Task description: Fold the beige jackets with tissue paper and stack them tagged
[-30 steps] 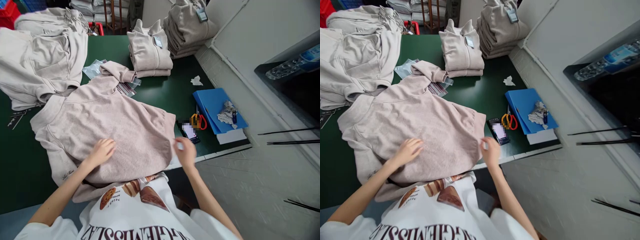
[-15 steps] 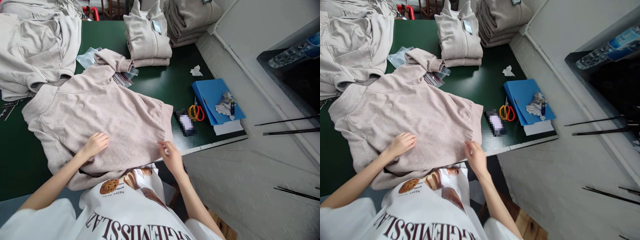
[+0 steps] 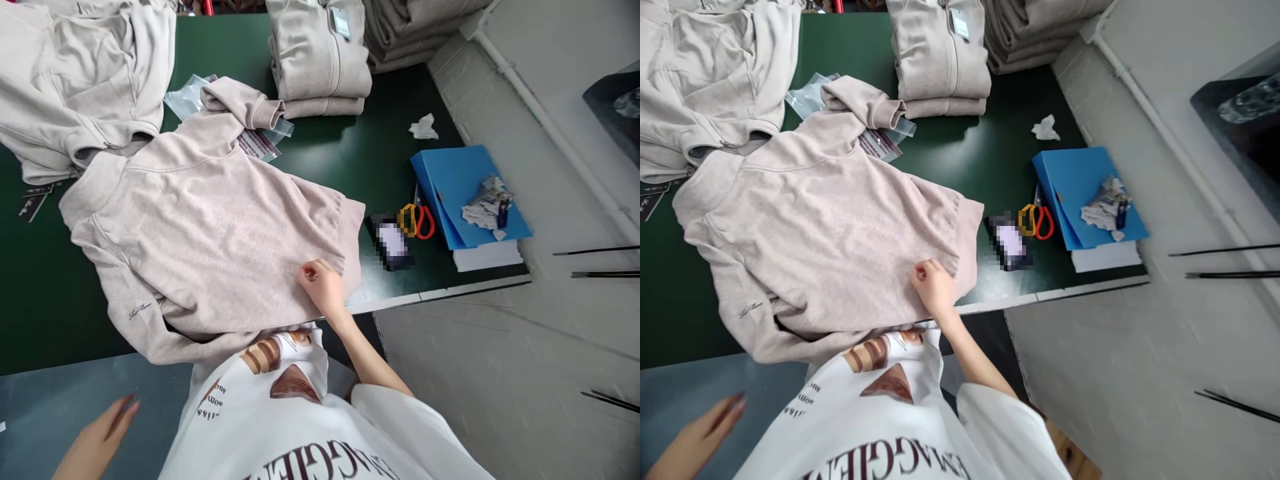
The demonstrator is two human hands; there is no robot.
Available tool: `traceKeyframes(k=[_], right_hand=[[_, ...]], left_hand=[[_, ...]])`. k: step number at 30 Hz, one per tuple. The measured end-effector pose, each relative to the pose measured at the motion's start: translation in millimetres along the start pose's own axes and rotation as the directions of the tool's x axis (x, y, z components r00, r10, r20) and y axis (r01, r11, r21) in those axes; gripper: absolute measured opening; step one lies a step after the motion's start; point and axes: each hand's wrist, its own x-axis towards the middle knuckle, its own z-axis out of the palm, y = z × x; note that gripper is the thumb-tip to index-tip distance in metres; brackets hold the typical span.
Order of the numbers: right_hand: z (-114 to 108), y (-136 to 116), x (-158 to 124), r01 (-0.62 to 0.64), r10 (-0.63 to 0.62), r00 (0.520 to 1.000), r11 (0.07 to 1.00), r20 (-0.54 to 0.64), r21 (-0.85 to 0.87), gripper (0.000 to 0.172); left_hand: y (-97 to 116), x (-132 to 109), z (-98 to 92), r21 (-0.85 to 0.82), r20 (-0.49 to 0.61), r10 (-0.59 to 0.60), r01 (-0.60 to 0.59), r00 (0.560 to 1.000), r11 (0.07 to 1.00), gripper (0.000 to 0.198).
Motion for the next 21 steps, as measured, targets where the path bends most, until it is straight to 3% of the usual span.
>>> traceKeyframes(k=[2,3,4,5,6,7,8,9,10,11,12,14,16,19,21], right_hand=[[-31,25,-24,-0.078,0.068,0.973,0.996,-0.222,-0.038,0.015],[-49,43,-43,-0.156,0.116,0.926,0.984,-0.358,-0.085,0.018],[-66,63,-66,-0.265,0.170,0.869,0.953,-0.464,-0.146,0.020],[-82,83,-93,-0.394,0.250,0.832,0.894,-0.496,-0.211,0.024],[-96,103,-121,-0.507,0.374,0.830,0.814,-0.413,-0.283,0.027],[-106,120,-150,-0.578,0.529,0.816,0.733,-0.235,-0.358,0.030],[-113,134,-176,-0.600,0.660,0.751,0.677,-0.009,-0.427,0.033],[-116,143,-199,-0.589,0.732,0.647,0.658,0.214,-0.470,0.035],[-116,148,-216,-0.577,0.745,0.549,0.666,0.379,-0.472,0.036],[-113,147,-227,-0.577,0.725,0.501,0.686,0.471,-0.443,0.036],[-108,143,-232,-0.586,0.701,0.512,0.707,0.496,-0.395,0.037],[-95,127,-222,-0.605,0.668,0.623,0.742,0.407,-0.291,0.040],[-83,104,-194,-0.578,0.611,0.748,0.792,0.260,-0.197,0.039],[-71,69,-140,-0.416,0.419,0.906,0.908,0.060,-0.055,0.037],[-66,52,-105,-0.230,0.229,0.971,0.973,-0.064,-0.007,0.037]], left_hand=[[25,45,-3.7,-0.046,-0.080,-0.046,0.042,0.996,0.998,0.027],[39,70,-7.1,-0.061,-0.089,-0.032,0.027,0.995,0.998,0.029],[55,95,-10.7,-0.060,-0.091,0.051,-0.057,0.994,0.997,0.030],[72,120,-14.1,-0.040,-0.047,0.182,-0.184,0.982,0.982,0.029],[88,142,-16.7,-0.004,-0.019,0.332,-0.332,0.943,0.943,0.030],[104,163,-18.0,0.038,-0.002,0.468,-0.468,0.884,0.883,0.029],[117,182,-17.8,0.085,0.013,0.583,-0.582,0.812,0.809,0.026],[129,197,-15.9,0.134,0.022,0.674,-0.670,0.739,0.730,0.022],[138,211,-12.3,0.177,0.034,0.739,-0.732,0.672,0.658,0.021],[145,222,-7.3,0.210,0.054,0.786,-0.776,0.616,0.595,0.026],[149,232,-1.0,0.231,0.080,0.815,-0.807,0.573,0.544,0.031],[154,244,13.4,0.245,0.139,0.844,-0.844,0.518,0.477,0.026],[157,250,27.3,0.252,0.158,0.858,-0.860,0.490,0.444,0.014],[158,246,37.6,0.269,0.092,0.883,-0.866,0.459,0.422,0.022],[151,232,33.1,0.261,-0.016,0.884,-0.851,0.468,0.456,0.022]])
